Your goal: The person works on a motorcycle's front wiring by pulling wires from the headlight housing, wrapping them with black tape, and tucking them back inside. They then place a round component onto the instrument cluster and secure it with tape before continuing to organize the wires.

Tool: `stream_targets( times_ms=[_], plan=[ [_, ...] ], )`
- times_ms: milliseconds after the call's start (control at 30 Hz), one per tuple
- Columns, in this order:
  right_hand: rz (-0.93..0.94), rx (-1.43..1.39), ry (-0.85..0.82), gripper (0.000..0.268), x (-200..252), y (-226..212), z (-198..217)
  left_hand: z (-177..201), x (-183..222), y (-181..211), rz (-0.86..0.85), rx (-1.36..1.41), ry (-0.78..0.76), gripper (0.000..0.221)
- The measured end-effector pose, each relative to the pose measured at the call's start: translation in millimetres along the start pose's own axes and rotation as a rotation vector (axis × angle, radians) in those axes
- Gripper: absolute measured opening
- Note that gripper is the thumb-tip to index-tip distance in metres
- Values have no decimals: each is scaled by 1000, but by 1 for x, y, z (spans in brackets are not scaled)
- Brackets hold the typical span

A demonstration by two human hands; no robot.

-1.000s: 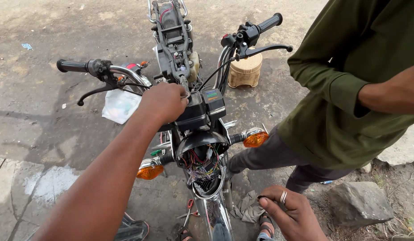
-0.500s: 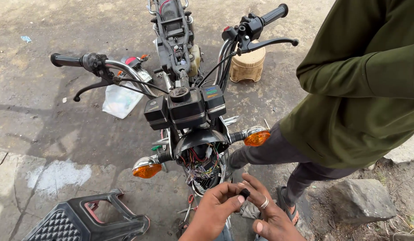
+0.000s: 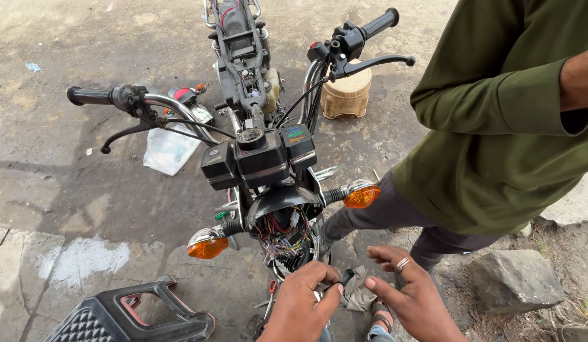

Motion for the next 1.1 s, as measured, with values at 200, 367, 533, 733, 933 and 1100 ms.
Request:
stream_targets(
  times_ms=[200, 367, 533, 733, 933, 1100],
  plan=[
    [-149, -297, -192, 39, 5, 4, -5, -11, 2, 8, -187, -101, -15, 12],
    [-234, -411, -192, 15, 6, 14, -13, -12, 8, 13, -236, -126, 13, 14],
    [-158, -425, -182, 13, 4, 12, -17, -16, 8, 6, -202, -146, 52, 13],
    [-132, -434, -192, 12, 2, 9, -20, -14, 10, 4, -160, -179, 48, 12],
    [-251, -425, -224, 14, 1, 6, -18, -15, 10, 1, -145, -161, 13, 12],
    [-225, -417, -250, 14, 0, 9, -17, -17, 9, -3, -108, -180, 14, 13]
  ],
)
Point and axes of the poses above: each hand's wrist, its own x-axis away from the middle knuckle, its own z-axis out of the back of the hand, y = z × x, the point moved 4 cm from there along -x, towards the middle knuckle, and after that the axes turned 6 degrees about z, right-handed, at the moved point
